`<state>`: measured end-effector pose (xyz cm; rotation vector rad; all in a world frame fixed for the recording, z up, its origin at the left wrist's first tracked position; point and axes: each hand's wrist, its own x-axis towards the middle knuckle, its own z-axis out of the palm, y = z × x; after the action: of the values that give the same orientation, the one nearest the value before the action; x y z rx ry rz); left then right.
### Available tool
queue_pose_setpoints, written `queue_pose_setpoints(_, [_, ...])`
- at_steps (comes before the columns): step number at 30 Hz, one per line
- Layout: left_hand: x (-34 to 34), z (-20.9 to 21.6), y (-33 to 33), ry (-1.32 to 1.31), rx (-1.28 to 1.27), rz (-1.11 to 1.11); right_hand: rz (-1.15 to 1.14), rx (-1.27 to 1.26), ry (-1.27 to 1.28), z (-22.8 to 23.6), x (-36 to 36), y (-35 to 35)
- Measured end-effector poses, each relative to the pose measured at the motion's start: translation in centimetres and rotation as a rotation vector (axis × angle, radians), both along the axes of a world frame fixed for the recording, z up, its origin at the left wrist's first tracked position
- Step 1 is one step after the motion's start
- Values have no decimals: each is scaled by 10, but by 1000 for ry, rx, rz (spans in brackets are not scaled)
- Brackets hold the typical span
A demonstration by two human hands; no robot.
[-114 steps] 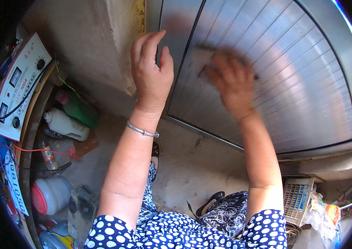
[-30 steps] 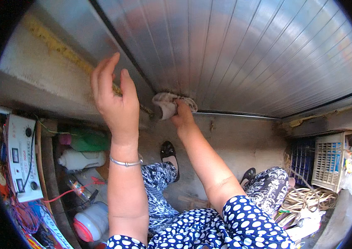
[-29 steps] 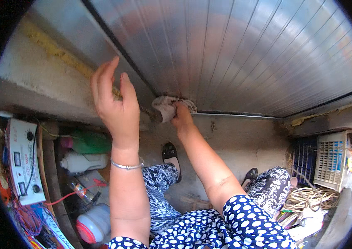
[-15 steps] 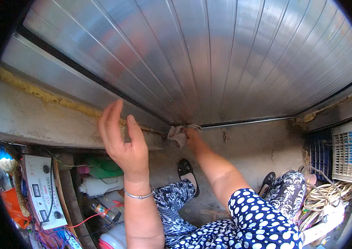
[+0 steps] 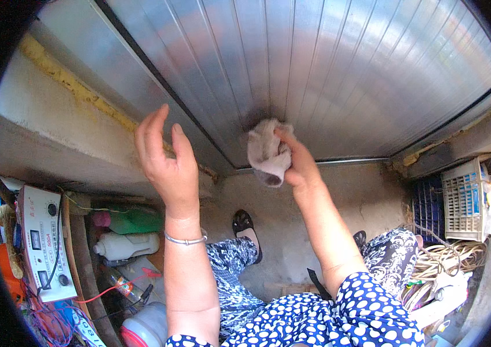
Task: The person sits on the floor and wipes a metal rolling shutter door with a cloth. They systematically clean the surface from top to bottom, using both hands to hold and maneuver the rag across the metal panels.
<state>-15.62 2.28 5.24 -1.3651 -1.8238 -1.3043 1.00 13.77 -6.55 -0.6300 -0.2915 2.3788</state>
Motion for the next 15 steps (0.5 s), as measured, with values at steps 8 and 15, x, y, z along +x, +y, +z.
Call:
queue_pose_setpoints(8, [50, 61, -37, -224, 116, -236, 9, 510, -218, 17, 16, 5])
queue_pose_setpoints(15, [93, 10, -60, 75, -955, -581, 123, -146, -61, -81, -13, 3])
